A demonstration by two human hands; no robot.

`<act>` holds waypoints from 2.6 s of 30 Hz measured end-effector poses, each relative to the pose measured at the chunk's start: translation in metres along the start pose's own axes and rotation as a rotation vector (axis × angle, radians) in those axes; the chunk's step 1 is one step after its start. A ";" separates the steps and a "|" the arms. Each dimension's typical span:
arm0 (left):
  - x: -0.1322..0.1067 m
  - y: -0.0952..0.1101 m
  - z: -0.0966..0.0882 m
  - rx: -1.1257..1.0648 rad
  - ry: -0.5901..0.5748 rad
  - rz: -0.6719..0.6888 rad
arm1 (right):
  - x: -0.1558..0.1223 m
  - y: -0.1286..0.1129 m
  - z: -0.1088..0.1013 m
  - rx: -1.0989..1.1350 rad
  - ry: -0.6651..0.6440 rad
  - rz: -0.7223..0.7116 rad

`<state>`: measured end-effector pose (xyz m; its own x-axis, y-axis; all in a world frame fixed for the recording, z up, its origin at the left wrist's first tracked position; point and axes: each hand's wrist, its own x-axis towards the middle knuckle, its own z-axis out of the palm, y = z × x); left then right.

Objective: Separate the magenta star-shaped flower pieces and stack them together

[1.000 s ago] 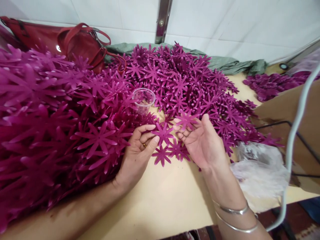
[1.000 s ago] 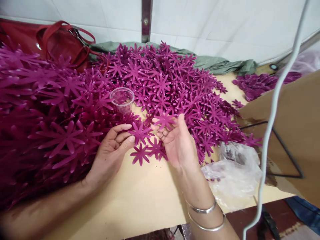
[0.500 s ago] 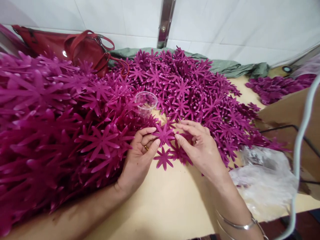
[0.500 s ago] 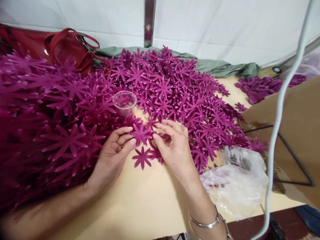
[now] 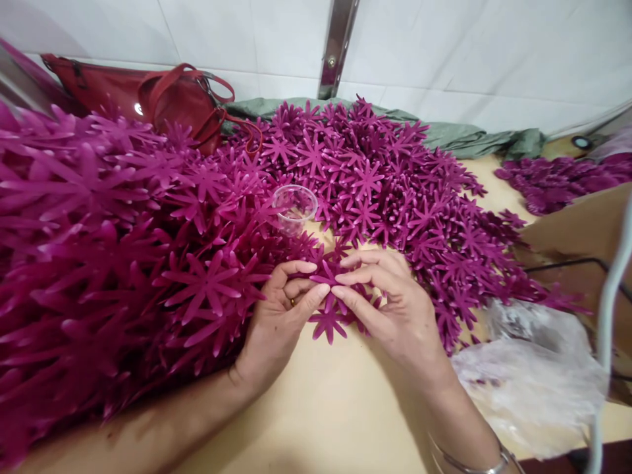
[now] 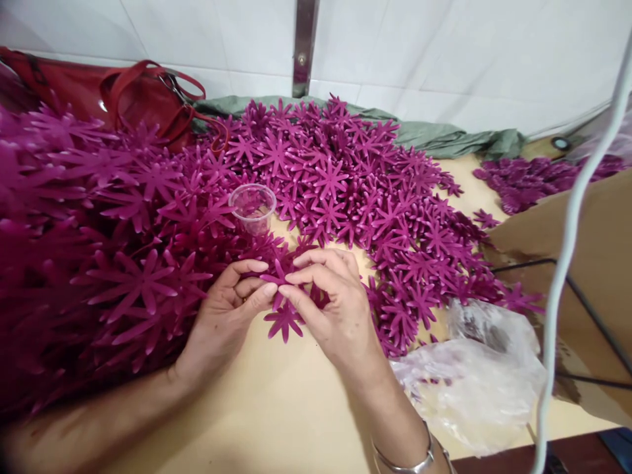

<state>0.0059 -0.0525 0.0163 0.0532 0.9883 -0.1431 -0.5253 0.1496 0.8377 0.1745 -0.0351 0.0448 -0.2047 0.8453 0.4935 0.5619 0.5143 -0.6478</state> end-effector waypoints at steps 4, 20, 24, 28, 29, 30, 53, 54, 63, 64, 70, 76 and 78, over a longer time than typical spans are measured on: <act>-0.001 0.000 0.001 0.003 -0.015 -0.035 | 0.002 -0.001 -0.001 0.046 -0.024 0.008; -0.001 0.003 0.004 0.092 0.022 0.012 | -0.003 0.016 -0.003 0.545 0.157 0.511; 0.000 0.001 0.003 0.115 0.077 0.061 | -0.003 0.027 -0.009 0.432 0.209 0.502; 0.000 0.000 0.002 0.118 0.105 0.075 | -0.001 0.020 -0.012 -0.024 0.045 0.310; 0.000 -0.001 0.002 0.116 0.100 0.071 | 0.000 0.015 -0.012 -0.086 0.052 0.256; 0.000 -0.001 0.002 0.112 0.092 0.066 | 0.000 0.011 -0.011 -0.111 0.074 0.210; -0.001 0.001 0.004 0.109 0.022 0.044 | -0.002 -0.005 0.003 0.129 -0.001 0.138; -0.001 0.001 0.004 0.114 0.023 0.052 | -0.003 -0.004 0.002 0.167 0.018 0.192; -0.001 0.001 0.004 0.130 0.068 0.056 | -0.002 0.018 -0.009 0.120 0.203 0.364; -0.001 0.001 0.004 0.115 0.072 0.055 | -0.001 0.018 -0.010 0.031 0.157 0.329; -0.001 0.000 0.002 0.123 0.060 0.058 | 0.000 0.002 -0.005 -0.103 0.108 0.100; -0.002 0.003 0.003 0.057 0.015 0.018 | -0.003 -0.004 0.009 -0.090 0.055 0.077; -0.002 0.004 0.004 0.051 0.015 0.015 | -0.004 -0.003 0.011 -0.021 0.052 0.101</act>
<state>0.0072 -0.0535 0.0225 0.0327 0.9900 -0.1375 -0.4822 0.1361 0.8654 0.1650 -0.0384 0.0380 -0.1050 0.8836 0.4563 0.5944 0.4236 -0.6835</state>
